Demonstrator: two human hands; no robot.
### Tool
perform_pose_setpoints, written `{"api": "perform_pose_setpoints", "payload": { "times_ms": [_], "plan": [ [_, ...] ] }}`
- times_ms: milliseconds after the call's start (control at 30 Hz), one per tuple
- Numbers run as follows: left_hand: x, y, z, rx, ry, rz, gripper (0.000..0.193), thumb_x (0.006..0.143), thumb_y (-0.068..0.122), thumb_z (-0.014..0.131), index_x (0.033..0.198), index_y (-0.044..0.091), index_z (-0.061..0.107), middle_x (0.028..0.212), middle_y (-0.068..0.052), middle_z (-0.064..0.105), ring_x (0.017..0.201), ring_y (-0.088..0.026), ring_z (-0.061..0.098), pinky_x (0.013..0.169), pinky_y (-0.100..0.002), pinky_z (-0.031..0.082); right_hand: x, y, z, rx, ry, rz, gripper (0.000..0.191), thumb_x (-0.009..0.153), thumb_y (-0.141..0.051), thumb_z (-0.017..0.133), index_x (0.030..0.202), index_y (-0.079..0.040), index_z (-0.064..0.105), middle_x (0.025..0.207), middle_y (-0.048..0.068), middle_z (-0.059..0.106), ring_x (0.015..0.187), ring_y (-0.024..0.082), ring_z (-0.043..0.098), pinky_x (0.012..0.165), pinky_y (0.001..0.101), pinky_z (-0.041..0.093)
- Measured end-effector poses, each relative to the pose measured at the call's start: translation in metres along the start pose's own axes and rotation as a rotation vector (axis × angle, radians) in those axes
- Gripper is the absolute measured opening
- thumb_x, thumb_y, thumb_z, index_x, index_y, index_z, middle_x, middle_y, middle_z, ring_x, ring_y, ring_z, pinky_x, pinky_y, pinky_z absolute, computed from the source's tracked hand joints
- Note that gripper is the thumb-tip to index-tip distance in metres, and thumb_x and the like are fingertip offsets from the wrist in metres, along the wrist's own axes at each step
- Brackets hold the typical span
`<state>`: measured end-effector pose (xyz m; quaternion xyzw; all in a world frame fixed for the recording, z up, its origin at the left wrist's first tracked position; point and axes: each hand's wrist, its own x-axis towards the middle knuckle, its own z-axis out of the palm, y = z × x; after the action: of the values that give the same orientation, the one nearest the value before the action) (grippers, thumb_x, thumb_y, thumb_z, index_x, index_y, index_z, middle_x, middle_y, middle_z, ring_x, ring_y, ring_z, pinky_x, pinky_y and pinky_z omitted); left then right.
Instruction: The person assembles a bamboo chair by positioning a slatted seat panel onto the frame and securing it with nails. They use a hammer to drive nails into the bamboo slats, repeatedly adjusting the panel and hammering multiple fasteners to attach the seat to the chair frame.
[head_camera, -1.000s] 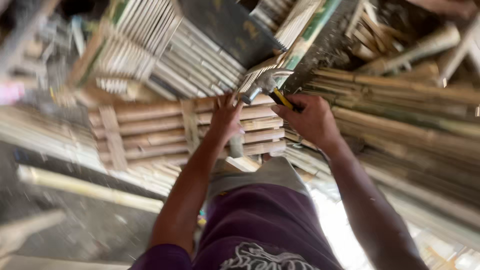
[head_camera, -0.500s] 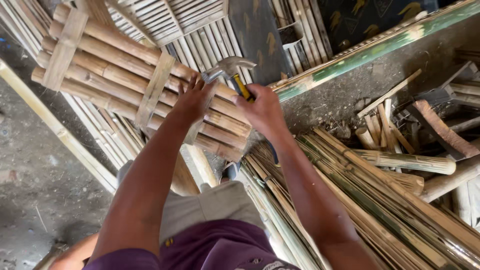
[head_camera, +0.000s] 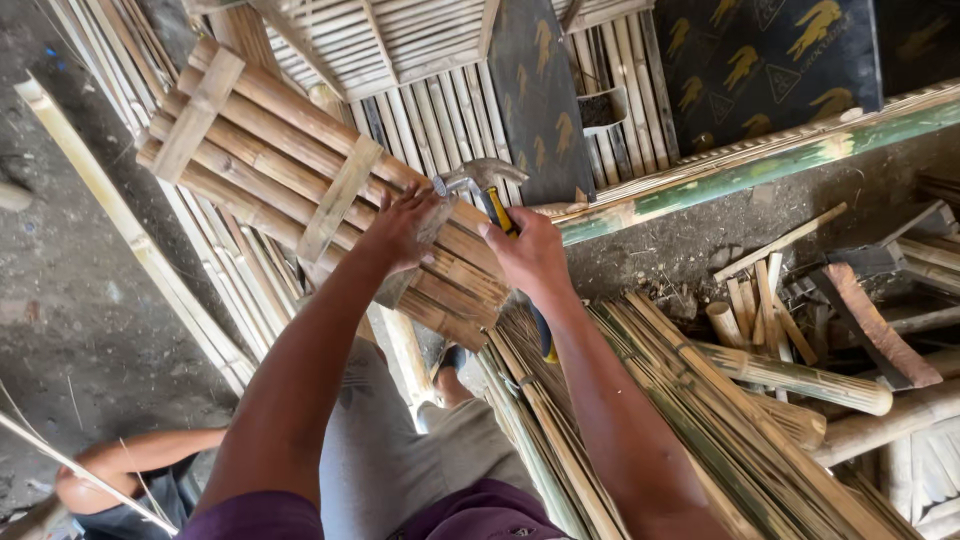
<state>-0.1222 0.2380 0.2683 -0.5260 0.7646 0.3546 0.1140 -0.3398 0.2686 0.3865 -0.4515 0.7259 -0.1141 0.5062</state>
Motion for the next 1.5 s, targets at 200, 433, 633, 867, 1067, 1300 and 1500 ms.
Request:
{"api": "perform_pose_setpoints", "payload": {
  "times_ms": [200, 433, 633, 867, 1067, 1300, 1500],
  "plan": [
    [0.002, -0.006, 0.002, -0.023, -0.005, 0.025, 0.106, 0.079, 0.034, 0.084, 0.162, 0.027, 0.019, 0.169, -0.001, 0.018, 0.158, -0.026, 0.008, 0.126, -0.057, -0.003, 0.021, -0.004, 0.015, -0.091, 0.111, -0.204, 0.036, 0.089, -0.037, 0.076, 0.094, -0.002, 0.074, 0.067, 0.013, 0.067, 0.058, 0.024, 0.065, 0.057, 0.0425, 0.05],
    [0.002, -0.018, 0.016, -0.091, 0.086, 0.081, 0.1, 0.083, 0.03, 0.081, 0.162, 0.023, 0.02, 0.169, -0.003, 0.022, 0.157, -0.025, 0.011, 0.126, -0.055, -0.004, 0.052, -0.003, 0.051, -0.088, 0.111, -0.262, 0.033, 0.089, -0.035, 0.073, 0.089, -0.002, 0.069, 0.067, 0.015, 0.067, 0.058, 0.027, 0.066, 0.059, 0.0432, 0.05],
    [-0.008, -0.019, 0.014, -0.101, 0.122, 0.077, 0.103, 0.081, 0.029, 0.083, 0.161, 0.023, 0.019, 0.168, -0.002, 0.026, 0.157, -0.022, 0.015, 0.127, -0.051, -0.003, 0.033, -0.008, 0.055, -0.118, 0.08, -0.168, 0.031, 0.091, -0.034, 0.071, 0.092, -0.003, 0.07, 0.068, 0.011, 0.067, 0.057, 0.023, 0.064, 0.055, 0.0416, 0.049],
    [-0.025, -0.01, 0.018, -0.282, 0.569, 0.082, 0.066, 0.077, 0.023, 0.087, 0.135, 0.01, 0.06, 0.15, -0.014, 0.051, 0.146, -0.037, 0.035, 0.121, -0.055, 0.024, 0.02, -0.028, 0.042, -0.118, 0.032, -0.067, 0.031, 0.088, -0.033, 0.074, 0.102, -0.005, 0.07, 0.072, 0.012, 0.069, 0.058, 0.023, 0.065, 0.056, 0.0412, 0.053],
    [-0.032, -0.016, 0.03, -0.583, 0.989, -0.028, 0.037, 0.086, 0.001, 0.071, 0.123, 0.002, 0.066, 0.129, -0.02, 0.065, 0.122, -0.036, 0.062, 0.102, -0.041, 0.053, 0.048, -0.05, 0.051, -0.152, 0.08, -0.312, 0.032, 0.085, -0.028, 0.077, 0.095, 0.002, 0.072, 0.074, 0.017, 0.069, 0.064, 0.027, 0.068, 0.064, 0.0415, 0.052],
    [-0.047, -0.011, 0.016, -0.698, 0.643, -0.21, 0.032, 0.09, 0.018, 0.068, 0.119, 0.006, 0.068, 0.113, -0.017, 0.07, 0.108, -0.034, 0.067, 0.096, -0.044, 0.054, 0.05, -0.072, 0.053, -0.127, 0.053, -0.246, 0.035, 0.084, -0.032, 0.076, 0.098, 0.0, 0.072, 0.073, 0.017, 0.069, 0.063, 0.026, 0.067, 0.064, 0.0411, 0.052],
    [-0.031, 0.01, 0.015, -0.464, 0.512, -0.207, 0.044, 0.084, 0.027, 0.074, 0.119, 0.003, 0.064, 0.115, -0.02, 0.064, 0.11, -0.04, 0.061, 0.095, -0.049, 0.05, 0.045, -0.062, 0.019, -0.174, 0.077, -0.207, 0.036, 0.085, -0.033, 0.076, 0.1, 0.0, 0.073, 0.078, 0.015, 0.071, 0.066, 0.023, 0.067, 0.064, 0.0403, 0.051]
  ]
}}
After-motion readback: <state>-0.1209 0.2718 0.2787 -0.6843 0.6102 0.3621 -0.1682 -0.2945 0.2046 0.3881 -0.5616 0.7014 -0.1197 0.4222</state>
